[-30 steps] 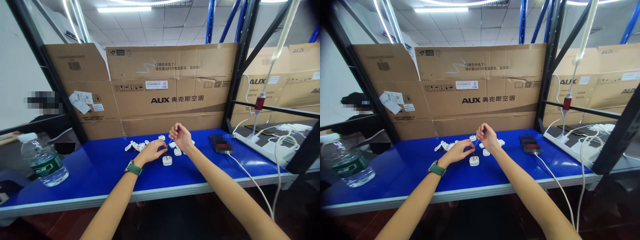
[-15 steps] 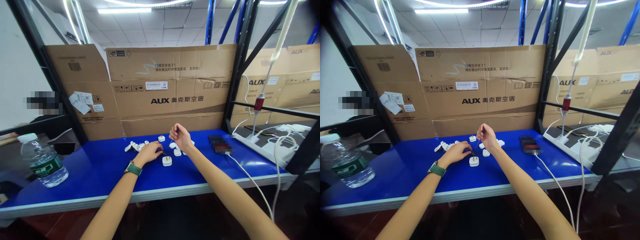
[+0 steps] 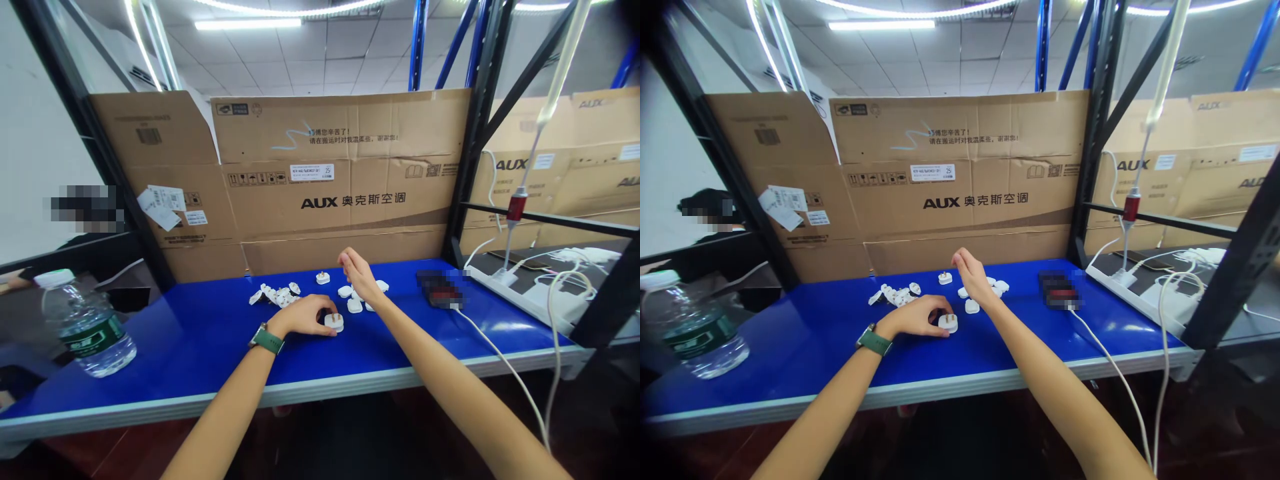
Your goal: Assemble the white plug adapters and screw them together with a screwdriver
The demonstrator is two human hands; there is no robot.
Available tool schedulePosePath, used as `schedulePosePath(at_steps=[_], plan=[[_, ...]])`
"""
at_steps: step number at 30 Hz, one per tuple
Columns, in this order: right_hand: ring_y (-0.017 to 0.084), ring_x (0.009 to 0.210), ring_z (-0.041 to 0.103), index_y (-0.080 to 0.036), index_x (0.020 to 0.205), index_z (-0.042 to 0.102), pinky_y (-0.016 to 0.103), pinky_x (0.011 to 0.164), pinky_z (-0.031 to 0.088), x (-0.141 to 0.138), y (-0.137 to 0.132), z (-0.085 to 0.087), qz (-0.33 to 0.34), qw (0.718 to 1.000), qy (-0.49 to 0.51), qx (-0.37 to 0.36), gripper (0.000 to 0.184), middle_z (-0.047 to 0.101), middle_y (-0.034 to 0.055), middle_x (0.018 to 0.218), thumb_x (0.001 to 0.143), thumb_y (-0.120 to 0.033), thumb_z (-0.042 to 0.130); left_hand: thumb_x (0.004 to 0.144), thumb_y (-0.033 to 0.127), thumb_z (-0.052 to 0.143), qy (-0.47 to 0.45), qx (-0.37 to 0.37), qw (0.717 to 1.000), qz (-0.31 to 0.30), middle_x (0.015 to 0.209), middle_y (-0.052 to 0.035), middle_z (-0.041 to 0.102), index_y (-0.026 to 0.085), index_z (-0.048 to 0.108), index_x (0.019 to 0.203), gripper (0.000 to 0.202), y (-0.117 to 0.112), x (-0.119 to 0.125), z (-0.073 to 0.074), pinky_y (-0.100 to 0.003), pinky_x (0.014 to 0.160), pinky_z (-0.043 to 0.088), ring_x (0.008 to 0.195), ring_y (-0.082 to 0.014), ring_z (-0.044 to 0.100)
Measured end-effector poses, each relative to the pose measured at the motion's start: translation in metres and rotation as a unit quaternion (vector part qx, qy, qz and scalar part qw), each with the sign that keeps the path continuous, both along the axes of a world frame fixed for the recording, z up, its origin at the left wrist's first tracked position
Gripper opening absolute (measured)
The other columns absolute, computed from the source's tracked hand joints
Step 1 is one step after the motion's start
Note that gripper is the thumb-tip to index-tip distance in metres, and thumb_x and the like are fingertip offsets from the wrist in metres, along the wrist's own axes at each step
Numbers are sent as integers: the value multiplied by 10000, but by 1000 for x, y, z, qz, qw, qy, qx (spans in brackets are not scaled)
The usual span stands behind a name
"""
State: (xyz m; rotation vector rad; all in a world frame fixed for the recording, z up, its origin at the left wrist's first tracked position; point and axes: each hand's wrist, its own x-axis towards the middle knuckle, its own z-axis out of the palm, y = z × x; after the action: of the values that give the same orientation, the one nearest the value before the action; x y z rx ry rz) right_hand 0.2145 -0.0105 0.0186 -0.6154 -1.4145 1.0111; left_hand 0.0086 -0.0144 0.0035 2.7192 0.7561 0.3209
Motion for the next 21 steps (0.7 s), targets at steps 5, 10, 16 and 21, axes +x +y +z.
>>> schedulePosePath(at_steps=[5, 10, 16, 21], plan=[[177, 795, 499, -198, 860, 584, 292, 763, 390, 3, 9, -9, -197, 914, -291, 202, 215, 539, 28, 836, 1014, -296, 469, 767, 406, 769, -37, 63, 996, 45, 952, -29, 683, 211, 712, 1016, 322, 3, 1, -2, -263, 660, 444, 735, -163, 592], [172, 826, 570, -168, 943, 669, 272, 779, 419, 6, 18, -20, -228, 872, -403, 158, 172, 613, 51, 907, 882, -85, 530, 828, 341, 726, -196, 164, 952, 167, 971, -42, 655, 200, 673, 1059, 276, 16, 0, -3, -308, 765, 502, 813, -184, 621], [156, 772, 616, -171, 1028, 711, 257, 762, 434, 0, 16, -22, -141, 894, -381, 187, 199, 734, 35, 921, 850, -114, 644, 803, 309, 759, -320, 128, 922, 174, 1047, -57, 663, 198, 661, 1075, 310, 28, 0, -6, -318, 787, 578, 876, -188, 677], [163, 809, 624, -169, 1006, 689, 266, 771, 444, -2, 16, -22, -124, 902, -346, 226, 147, 734, 45, 949, 863, -201, 707, 785, 290, 756, -315, 96, 928, 173, 1053, -41, 730, 210, 633, 1093, 341, 26, 1, -6, -343, 874, 566, 943, -206, 706]])
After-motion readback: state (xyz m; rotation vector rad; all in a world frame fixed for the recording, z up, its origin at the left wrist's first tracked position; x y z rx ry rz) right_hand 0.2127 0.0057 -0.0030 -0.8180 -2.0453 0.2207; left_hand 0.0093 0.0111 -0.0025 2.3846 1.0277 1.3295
